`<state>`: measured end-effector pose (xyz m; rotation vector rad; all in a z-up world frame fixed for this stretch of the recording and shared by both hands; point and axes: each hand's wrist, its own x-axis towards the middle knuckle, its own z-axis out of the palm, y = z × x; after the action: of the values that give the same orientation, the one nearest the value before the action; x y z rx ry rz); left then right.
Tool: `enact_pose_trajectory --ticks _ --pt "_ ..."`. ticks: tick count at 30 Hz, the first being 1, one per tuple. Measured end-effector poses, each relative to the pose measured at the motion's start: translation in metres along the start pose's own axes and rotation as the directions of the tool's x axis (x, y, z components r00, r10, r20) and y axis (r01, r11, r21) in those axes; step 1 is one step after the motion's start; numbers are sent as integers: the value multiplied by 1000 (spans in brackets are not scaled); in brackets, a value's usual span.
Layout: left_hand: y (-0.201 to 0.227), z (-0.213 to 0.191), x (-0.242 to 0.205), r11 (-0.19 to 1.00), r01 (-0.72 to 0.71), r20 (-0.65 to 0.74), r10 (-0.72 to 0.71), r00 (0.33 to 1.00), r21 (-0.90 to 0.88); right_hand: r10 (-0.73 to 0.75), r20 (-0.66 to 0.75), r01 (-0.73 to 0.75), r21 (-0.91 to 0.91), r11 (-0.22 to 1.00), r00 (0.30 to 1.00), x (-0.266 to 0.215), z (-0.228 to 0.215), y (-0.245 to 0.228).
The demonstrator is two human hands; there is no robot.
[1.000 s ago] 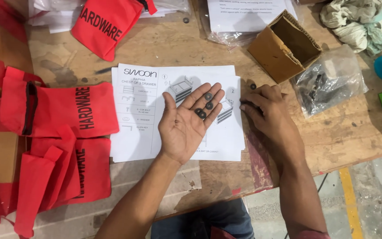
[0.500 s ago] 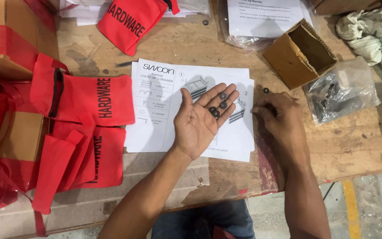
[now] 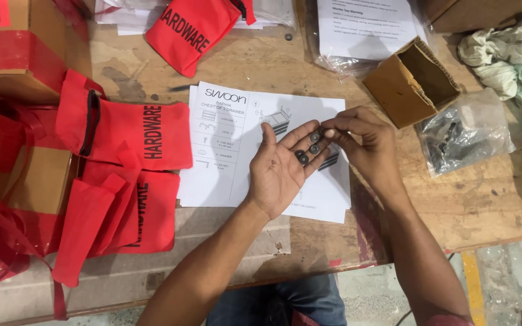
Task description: Sorting hardware components like washers and spacers into small red bags for furniture assembly.
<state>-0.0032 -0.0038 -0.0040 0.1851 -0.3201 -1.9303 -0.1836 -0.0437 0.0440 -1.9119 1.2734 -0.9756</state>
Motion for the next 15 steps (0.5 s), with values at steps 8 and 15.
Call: enact_pose_trajectory --ticks 8,15 --pt "4 1 0 1000 12 3 -12 1000 21 7 -277 17 84 996 961 -26 -48 26" --pt "4 2 0 998 39 7 -39 999 45 54 -249 -172 -484 858 967 -57 -90 42"
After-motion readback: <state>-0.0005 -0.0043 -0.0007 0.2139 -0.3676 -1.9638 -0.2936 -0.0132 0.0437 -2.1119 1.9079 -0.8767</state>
